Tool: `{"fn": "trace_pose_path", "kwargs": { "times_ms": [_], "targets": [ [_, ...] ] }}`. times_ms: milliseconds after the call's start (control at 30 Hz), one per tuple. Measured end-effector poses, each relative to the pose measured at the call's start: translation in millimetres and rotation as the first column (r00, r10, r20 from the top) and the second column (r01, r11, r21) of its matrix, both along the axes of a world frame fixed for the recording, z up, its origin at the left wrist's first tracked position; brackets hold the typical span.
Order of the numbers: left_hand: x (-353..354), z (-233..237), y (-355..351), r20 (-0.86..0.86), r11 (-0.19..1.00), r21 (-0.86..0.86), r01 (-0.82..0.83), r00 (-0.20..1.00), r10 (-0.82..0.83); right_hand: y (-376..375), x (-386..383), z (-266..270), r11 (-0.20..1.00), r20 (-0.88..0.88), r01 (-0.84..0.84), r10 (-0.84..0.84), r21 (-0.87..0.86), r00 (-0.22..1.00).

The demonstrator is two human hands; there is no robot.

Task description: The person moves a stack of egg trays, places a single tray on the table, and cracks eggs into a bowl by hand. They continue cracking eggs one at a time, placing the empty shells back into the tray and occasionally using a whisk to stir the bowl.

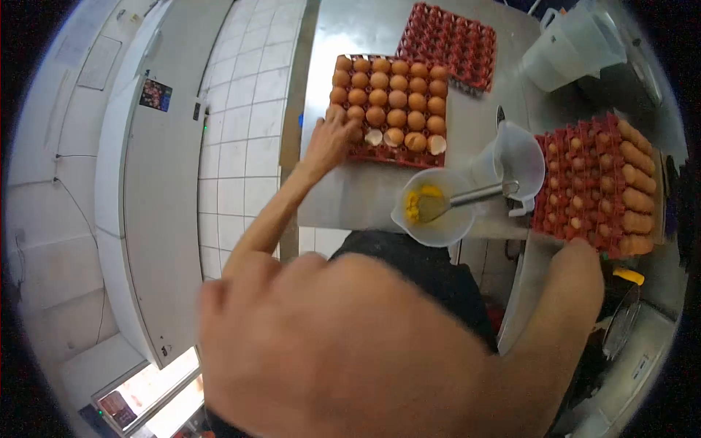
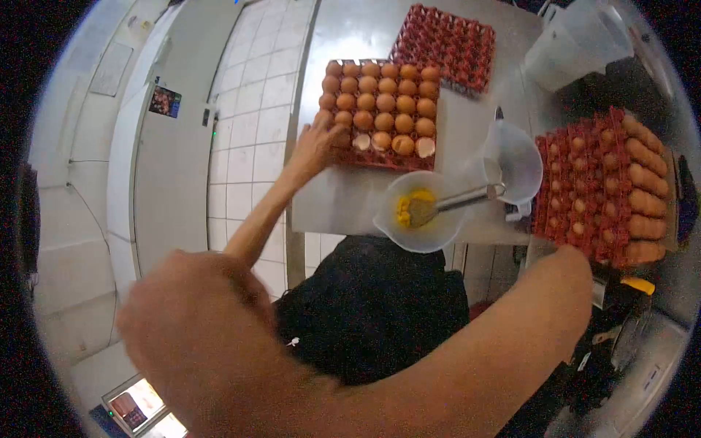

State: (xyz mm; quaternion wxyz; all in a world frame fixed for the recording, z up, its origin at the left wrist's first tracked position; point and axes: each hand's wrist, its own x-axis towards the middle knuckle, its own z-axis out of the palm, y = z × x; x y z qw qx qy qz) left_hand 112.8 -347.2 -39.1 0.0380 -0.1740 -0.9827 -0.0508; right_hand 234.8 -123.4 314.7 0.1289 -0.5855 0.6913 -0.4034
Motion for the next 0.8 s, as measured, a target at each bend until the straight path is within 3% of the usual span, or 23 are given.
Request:
{"fn": "trace_pose_path", "kwargs": {
  "times_ms": [67,133,167,200,233,267,300,333,367,400,433,467,500,533,567,633,667,733,800],
  "targets": [
    [-3,8,-3,0.086,0.99,0.138,0.007,0.996,-0.019,-4,4,-5,0.994,-0.03,-0.022,0.019,-0.106,0.999],
    [-1,-11,-10,0.119,0.817,0.571,-0.072,0.993,0.004,-10,4,-12,0.976,-0.078,-0.037,0.021,-0.213,0.997],
    [9,13,6,-0.024,0.835,0.548,-0.037,0.998,0.059,-12,1,-19,0.964,-0.103,-0.024,-0.003,-0.264,0.995],
    [19,28,17,-0.045,0.825,0.557,-0.097,0.988,0.146,-18,-2,-29,0.943,-0.137,-0.016,-0.032,-0.333,0.99],
    [27,22,25,0.034,0.62,0.771,-0.145,0.982,0.187,-20,-9,-42,0.923,-0.155,0.019,-0.085,-0.385,0.984],
    [36,28,36,0.146,0.424,0.881,-0.211,0.972,0.182,-19,-20,-56,0.91,-0.134,0.064,-0.129,-0.41,0.982],
    [49,39,47,0.145,0.391,0.892,-0.226,0.963,0.225,-16,-30,-79,0.915,-0.076,0.131,-0.173,-0.381,0.982],
    [60,50,58,0.222,0.228,0.934,-0.274,0.948,0.23,-19,-42,-102,0.97,0.07,0.196,-0.187,-0.148,0.98],
    [68,44,77,0.334,-0.029,0.937,-0.347,0.871,0.362,-5,-54,-114,0.964,0.256,0.257,-0.266,0.07,0.929],
    [77,43,78,0.229,-0.023,0.972,-0.234,0.926,0.3,10,-57,-140,0.923,0.397,0.385,-0.358,0.013,0.845],
    [86,45,76,0.116,-0.021,0.993,-0.114,0.96,0.255,19,-49,-171,0.797,0.547,0.604,-0.505,-0.002,0.668],
    [93,55,82,0.099,0.037,0.993,-0.116,0.947,0.306,24,-37,-204,0.665,0.721,0.746,-0.539,0.047,0.435],
    [100,65,94,0.087,0.099,0.986,-0.131,0.929,0.36,29,-24,-231,0.521,0.848,0.841,-0.503,0.144,0.166],
    [102,72,111,0.13,-0.103,0.99,-0.1,0.926,0.353,36,-12,-247,0.477,0.928,0.863,-0.373,0.169,0.024],
    [108,76,123,0.166,-0.128,0.984,-0.127,0.919,0.358,42,-7,-257,0.425,0.966,0.88,-0.227,0.212,-0.123],
    [110,50,140,0.04,0.014,0.999,-0.044,0.969,0.243,39,-5,-267,0.389,0.969,0.9,-0.214,0.197,-0.12],
    [114,43,143,0.046,0.007,0.999,-0.048,0.971,0.236,40,-2,-269,0.338,0.972,0.922,-0.196,0.189,-0.128],
    [113,49,149,0.117,0.157,0.98,-0.12,0.993,0.023,47,4,-269,0.34,0.968,0.916,-0.198,0.214,-0.152],
    [108,52,153,0.149,0.089,0.984,-0.156,0.986,0.077,56,3,-269,0.307,0.987,0.942,-0.122,0.134,-0.101]
  ]
}}
